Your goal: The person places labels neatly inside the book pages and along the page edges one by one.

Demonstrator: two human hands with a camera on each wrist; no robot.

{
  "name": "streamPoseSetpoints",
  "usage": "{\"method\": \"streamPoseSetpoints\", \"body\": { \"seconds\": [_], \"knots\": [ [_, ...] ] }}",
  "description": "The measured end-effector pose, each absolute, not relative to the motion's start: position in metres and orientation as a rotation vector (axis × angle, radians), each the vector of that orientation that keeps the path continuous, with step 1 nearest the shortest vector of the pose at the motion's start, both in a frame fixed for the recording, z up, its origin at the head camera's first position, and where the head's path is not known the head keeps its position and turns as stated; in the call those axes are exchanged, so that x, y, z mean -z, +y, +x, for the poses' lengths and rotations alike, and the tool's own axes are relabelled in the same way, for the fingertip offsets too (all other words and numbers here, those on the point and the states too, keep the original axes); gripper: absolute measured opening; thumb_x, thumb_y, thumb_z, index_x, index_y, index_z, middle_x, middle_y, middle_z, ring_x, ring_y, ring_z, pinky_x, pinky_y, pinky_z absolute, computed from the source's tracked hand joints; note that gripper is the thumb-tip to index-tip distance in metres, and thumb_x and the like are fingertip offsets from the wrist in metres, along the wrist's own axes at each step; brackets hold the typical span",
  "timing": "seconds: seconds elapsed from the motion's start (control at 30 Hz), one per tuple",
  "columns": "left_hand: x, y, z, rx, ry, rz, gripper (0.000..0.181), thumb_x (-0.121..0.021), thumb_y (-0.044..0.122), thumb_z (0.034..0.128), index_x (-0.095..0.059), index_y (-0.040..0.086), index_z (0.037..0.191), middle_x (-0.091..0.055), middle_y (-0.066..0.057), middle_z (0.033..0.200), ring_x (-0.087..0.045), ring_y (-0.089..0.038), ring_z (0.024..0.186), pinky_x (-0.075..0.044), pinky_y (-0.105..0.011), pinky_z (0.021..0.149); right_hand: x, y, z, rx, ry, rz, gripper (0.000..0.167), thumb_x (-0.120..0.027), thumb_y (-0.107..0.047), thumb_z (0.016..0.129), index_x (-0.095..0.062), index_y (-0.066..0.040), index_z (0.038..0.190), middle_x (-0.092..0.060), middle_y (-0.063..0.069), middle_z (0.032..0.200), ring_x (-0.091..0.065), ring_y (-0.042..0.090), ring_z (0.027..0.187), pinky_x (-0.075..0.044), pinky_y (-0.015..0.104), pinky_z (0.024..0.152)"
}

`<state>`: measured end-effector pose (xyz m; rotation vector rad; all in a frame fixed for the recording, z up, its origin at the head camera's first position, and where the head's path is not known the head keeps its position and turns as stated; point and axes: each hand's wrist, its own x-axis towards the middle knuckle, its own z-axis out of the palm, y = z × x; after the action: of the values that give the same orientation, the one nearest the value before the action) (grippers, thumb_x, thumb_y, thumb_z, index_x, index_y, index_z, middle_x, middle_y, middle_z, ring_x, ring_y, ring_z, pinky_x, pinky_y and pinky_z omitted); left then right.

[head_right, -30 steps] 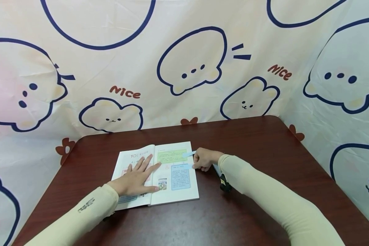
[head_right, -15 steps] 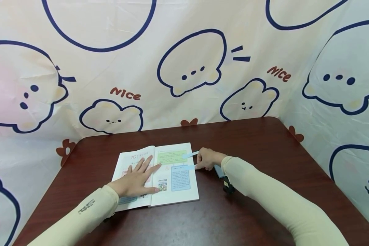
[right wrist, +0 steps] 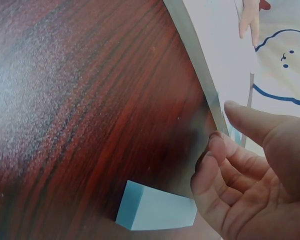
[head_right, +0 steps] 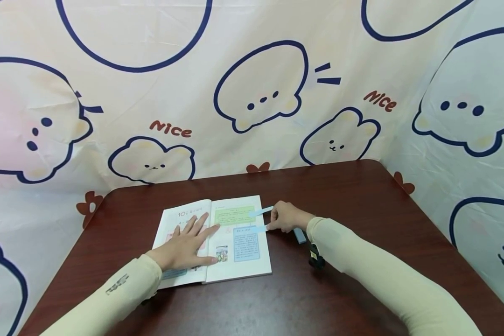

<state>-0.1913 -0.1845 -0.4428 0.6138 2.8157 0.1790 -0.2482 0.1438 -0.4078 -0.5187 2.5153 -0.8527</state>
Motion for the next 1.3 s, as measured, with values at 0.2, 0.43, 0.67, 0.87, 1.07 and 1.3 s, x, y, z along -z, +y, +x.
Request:
{"method": "streamPoseSetpoints", "body": {
  "seconds": [0.2, 0.43, 0.67, 0.87, 1.07, 1.3],
  "knots": [
    [0.442, -0.184, -0.191, -0.186, 2.827, 0.617, 0.099, -0.049, 0.088, 0.0795, -0.025, 0.037, 0.160, -0.003, -0.008, 0.173, -0.007, -0.045, 0.158, -0.013, -0.082, 0.112, 0.407, 0.147, -0.248, 0.886, 2.567, -0.455, 0.020, -0.071, -0.018, 0.095, -0.066, -0.006, 0.079, -0.056, 0.001, 0.062, -0.052, 0.012, 0.053, -0.045, 0.024, 0.053],
    [0.442, -0.183, -0.189, -0.183, 2.860, 0.659, 0.098, -0.050, 0.086, 0.0801, -0.029, 0.033, 0.160, -0.006, -0.011, 0.173, -0.007, -0.046, 0.157, -0.014, -0.080, 0.113, 0.406, 0.152, -0.247, 0.911, 2.599, -0.487, 0.023, -0.068, -0.021, 0.097, -0.067, -0.005, 0.080, -0.059, 0.007, 0.064, -0.052, 0.012, 0.053, -0.043, 0.024, 0.052],
    [0.442, -0.184, -0.188, -0.142, 2.886, 0.692, 0.099, -0.049, 0.087, 0.0807, -0.031, 0.030, 0.160, -0.008, -0.012, 0.172, -0.009, -0.045, 0.157, -0.015, -0.078, 0.115, 0.407, 0.157, -0.244, 0.942, 2.607, -0.524, 0.025, -0.067, -0.022, 0.098, -0.067, -0.001, 0.084, -0.055, 0.003, 0.062, -0.052, 0.012, 0.053, -0.044, 0.026, 0.054],
    [0.439, -0.185, -0.185, -0.097, 2.921, 0.735, 0.098, -0.048, 0.085, 0.0824, -0.035, 0.026, 0.159, -0.013, -0.013, 0.172, -0.013, -0.042, 0.158, -0.019, -0.074, 0.117, 0.407, 0.160, -0.243, 0.928, 2.624, -0.515, 0.025, -0.066, -0.023, 0.098, -0.069, -0.001, 0.087, -0.058, 0.005, 0.064, -0.054, 0.013, 0.055, -0.044, 0.026, 0.054],
    [0.438, -0.185, -0.180, -0.079, 2.956, 0.757, 0.092, -0.048, 0.082, 0.0859, -0.040, 0.023, 0.156, -0.020, -0.014, 0.170, -0.019, -0.040, 0.156, -0.024, -0.069, 0.117, 0.404, 0.165, -0.240, 0.916, 2.646, -0.532, 0.025, -0.065, -0.023, 0.099, -0.070, -0.002, 0.086, -0.054, 0.000, 0.063, -0.052, 0.013, 0.056, -0.042, 0.027, 0.054],
    [0.437, -0.183, -0.175, -0.047, 3.004, 0.770, 0.083, -0.053, 0.077, 0.0881, -0.049, 0.021, 0.150, -0.031, -0.015, 0.165, -0.031, -0.040, 0.151, -0.032, -0.064, 0.116, 0.402, 0.171, -0.237, 0.932, 2.645, -0.607, 0.024, -0.065, -0.022, 0.099, -0.069, -0.003, 0.085, -0.053, -0.001, 0.062, -0.049, 0.012, 0.056, -0.040, 0.028, 0.053]
  ]
}}
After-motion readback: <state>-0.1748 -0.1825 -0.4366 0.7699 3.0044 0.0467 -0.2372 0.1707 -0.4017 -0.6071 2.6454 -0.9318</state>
